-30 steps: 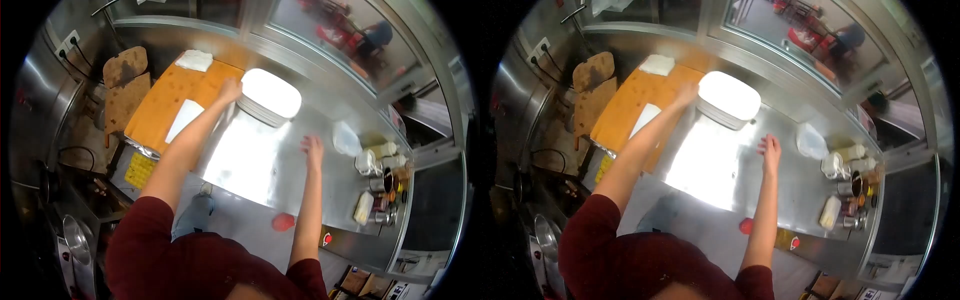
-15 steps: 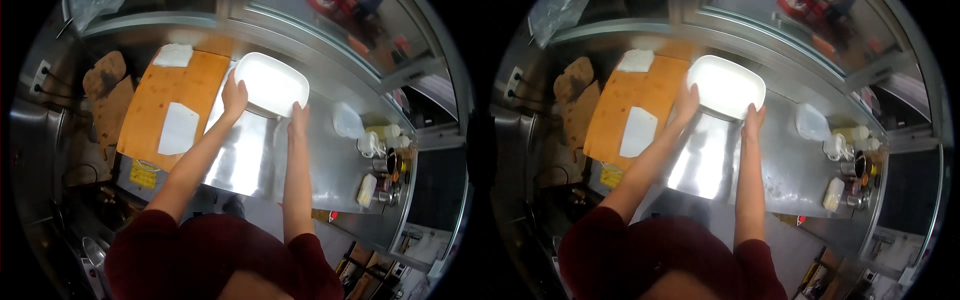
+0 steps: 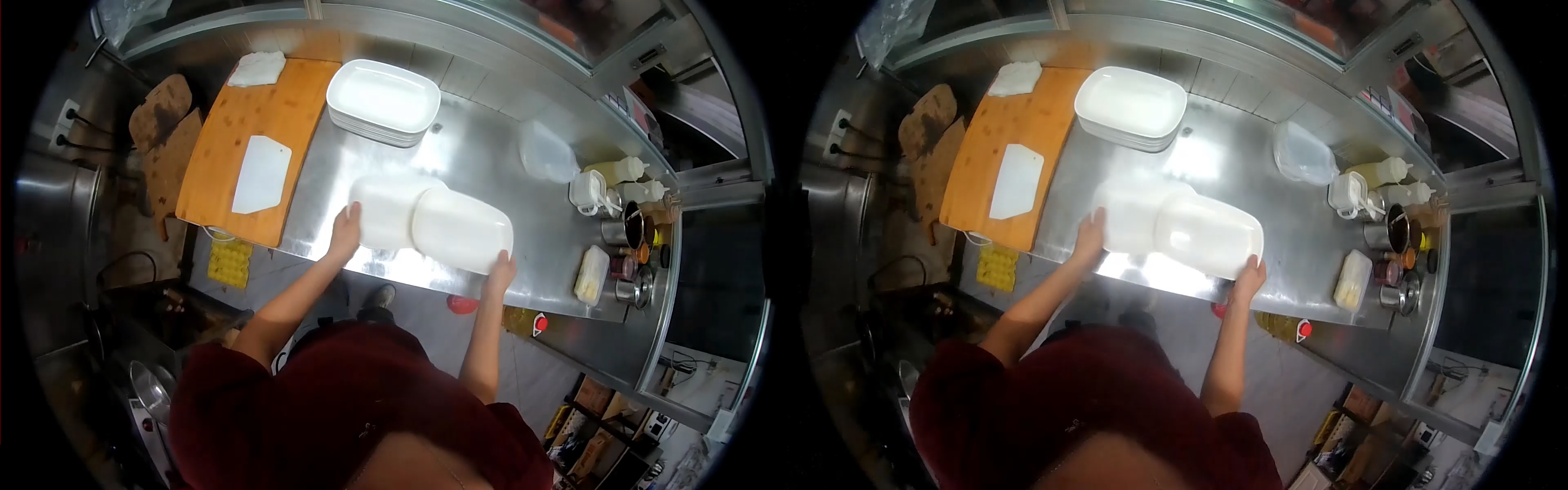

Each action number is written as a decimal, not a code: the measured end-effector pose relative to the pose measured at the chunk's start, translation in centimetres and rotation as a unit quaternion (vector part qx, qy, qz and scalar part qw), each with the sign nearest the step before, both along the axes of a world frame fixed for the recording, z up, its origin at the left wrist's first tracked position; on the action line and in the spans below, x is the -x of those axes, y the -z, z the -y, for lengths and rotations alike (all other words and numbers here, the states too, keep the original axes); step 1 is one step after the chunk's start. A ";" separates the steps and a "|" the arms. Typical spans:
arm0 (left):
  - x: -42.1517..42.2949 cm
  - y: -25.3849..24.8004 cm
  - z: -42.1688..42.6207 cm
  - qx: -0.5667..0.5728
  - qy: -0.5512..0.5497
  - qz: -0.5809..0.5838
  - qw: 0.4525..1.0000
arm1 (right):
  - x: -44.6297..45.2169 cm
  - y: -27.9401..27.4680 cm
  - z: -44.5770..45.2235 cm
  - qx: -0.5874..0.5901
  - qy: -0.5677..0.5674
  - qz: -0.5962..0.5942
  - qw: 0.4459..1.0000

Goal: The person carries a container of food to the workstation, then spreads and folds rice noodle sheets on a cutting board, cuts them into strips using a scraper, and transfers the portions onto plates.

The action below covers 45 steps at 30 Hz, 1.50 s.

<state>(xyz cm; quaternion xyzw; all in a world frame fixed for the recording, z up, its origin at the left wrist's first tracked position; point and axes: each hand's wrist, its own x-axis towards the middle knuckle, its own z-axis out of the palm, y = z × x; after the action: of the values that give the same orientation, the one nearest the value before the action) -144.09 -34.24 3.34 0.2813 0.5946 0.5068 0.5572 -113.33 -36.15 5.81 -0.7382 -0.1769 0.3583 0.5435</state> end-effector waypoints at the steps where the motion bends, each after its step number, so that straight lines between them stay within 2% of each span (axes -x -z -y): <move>1: 0.2 -0.5 0.6 -0.012 -0.027 -0.003 1.000 | -0.8 0.6 0.4 -0.035 0.009 -0.040 0.999; 4: 0.1 -0.9 2.5 -0.008 -0.128 -0.021 0.991 | -0.6 1.9 0.8 -0.087 0.040 -0.093 0.991; 6: -0.3 1.4 3.8 -0.005 -0.123 -0.020 0.992 | 1.5 1.9 1.5 -0.100 0.023 -0.088 0.991; 7: -0.5 2.1 4.1 -0.008 -0.126 -0.020 0.992 | 3.1 1.4 1.8 -0.075 0.013 -0.121 0.990; 9: -0.7 0.8 4.1 0.116 -0.048 -0.015 0.992 | 6.0 0.7 2.4 -0.025 -0.003 -0.190 0.982; 11: 0.6 -0.1 4.0 0.216 0.072 0.035 0.973 | 6.6 1.3 3.6 0.045 -0.103 -0.242 0.964; 12: 0.9 -0.8 4.1 0.233 0.095 0.048 0.967 | 6.7 1.4 4.1 0.082 -0.148 -0.263 0.950; 15: 4.3 -3.3 3.6 0.213 0.332 -0.015 0.919 | 7.1 0.8 4.3 0.203 -0.330 -0.179 0.904; 16: 6.0 -3.9 2.8 0.170 0.369 -0.039 0.913 | 7.9 -0.8 4.0 0.164 -0.332 -0.165 0.914; 17: 8.7 -0.7 1.3 0.015 0.443 -0.108 0.890 | 8.7 -2.8 3.8 0.126 -0.334 -0.153 0.922; 19: 13.6 -5.6 -2.4 0.050 0.373 -0.222 0.900 | 11.4 -5.3 2.3 0.062 -0.339 -0.132 0.929; 20: 16.1 -8.9 -3.4 0.000 0.298 -0.207 0.932 | 13.2 -6.0 0.7 0.036 -0.342 -0.123 0.931; 21: 19.8 -6.7 -6.2 -0.001 0.222 -0.221 0.950 | 15.2 -6.6 -1.3 0.009 -0.344 -0.113 0.932; 22: 22.9 -7.0 -8.8 0.021 0.138 -0.229 0.964 | 17.6 -7.0 -3.5 -0.016 -0.369 -0.101 0.924; 23: 27.1 -4.9 -12.1 0.044 0.103 -0.241 0.964 | 20.4 -7.2 -6.0 -0.040 -0.391 -0.088 0.915; 24: 30.6 -4.2 -14.6 0.001 0.086 -0.228 0.970 | 23.7 -7.3 -8.5 -0.052 -0.406 -0.093 0.908; 25: 34.2 -2.5 -17.6 -0.008 0.020 -0.260 0.965 | 27.3 -7.4 -11.2 -0.067 -0.419 -0.098 0.900; 26: 37.5 -1.2 -20.9 -0.020 -0.045 -0.289 0.956 | 30.8 -6.9 -14.2 -0.070 -0.428 -0.155 0.888; 29: 44.3 0.4 -28.9 0.024 -0.019 -0.383 0.923 | 40.7 -3.6 -24.7 -0.060 -0.436 -0.265 0.858; 31: 45.3 0.5 -32.5 0.009 -0.047 -0.397 0.916 | 45.9 -0.1 -31.6 -0.007 -0.405 -0.272 0.873; 33: 44.1 -1.6 -33.3 0.011 -0.080 -0.429 0.900 | 50.4 1.0 -36.1 0.042 -0.344 -0.220 0.912; 34: 44.8 -0.9 -35.0 0.018 -0.016 -0.410 0.912 | 51.7 1.5 -37.8 0.040 -0.353 -0.214 0.910; 35: 45.4 1.1 -36.9 0.015 0.011 -0.392 0.920 | 52.7 1.9 -39.1 0.039 -0.360 -0.208 0.909; 37: 46.1 9.0 -42.2 0.004 0.056 -0.356 0.933 | 54.7 1.0 -40.5 0.051 -0.365 -0.188 0.910; 38: 46.1 11.8 -44.0 -0.054 0.067 -0.276 0.957 | 55.7 0.3 -40.5 0.043 -0.358 -0.164 0.918; 40: 45.1 7.1 -42.1 -0.066 0.064 -0.233 0.968 | 56.3 0.3 -41.6 0.062 -0.379 -0.121 0.916; 42: 44.0 2.8 -39.4 -0.078 0.054 -0.212 0.973 | 55.7 2.9 -43.3 0.125 -0.428 -0.084 0.891; 44: 43.2 -0.7 -36.2 -0.100 0.042 -0.170 0.980 | 55.4 4.3 -42.7 -0.014 -0.404 -0.109 0.908; 45: 42.8 -2.3 -34.2 -0.110 0.036 -0.133 0.984 | 55.0 3.7 -41.6 -0.036 -0.400 -0.123 0.907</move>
<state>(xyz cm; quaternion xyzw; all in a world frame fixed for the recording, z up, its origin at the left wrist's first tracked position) -186.84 -0.04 5.61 0.4273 0.5935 0.5068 0.4563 -168.38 5.47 2.06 -0.5353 -0.4024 0.6270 0.3981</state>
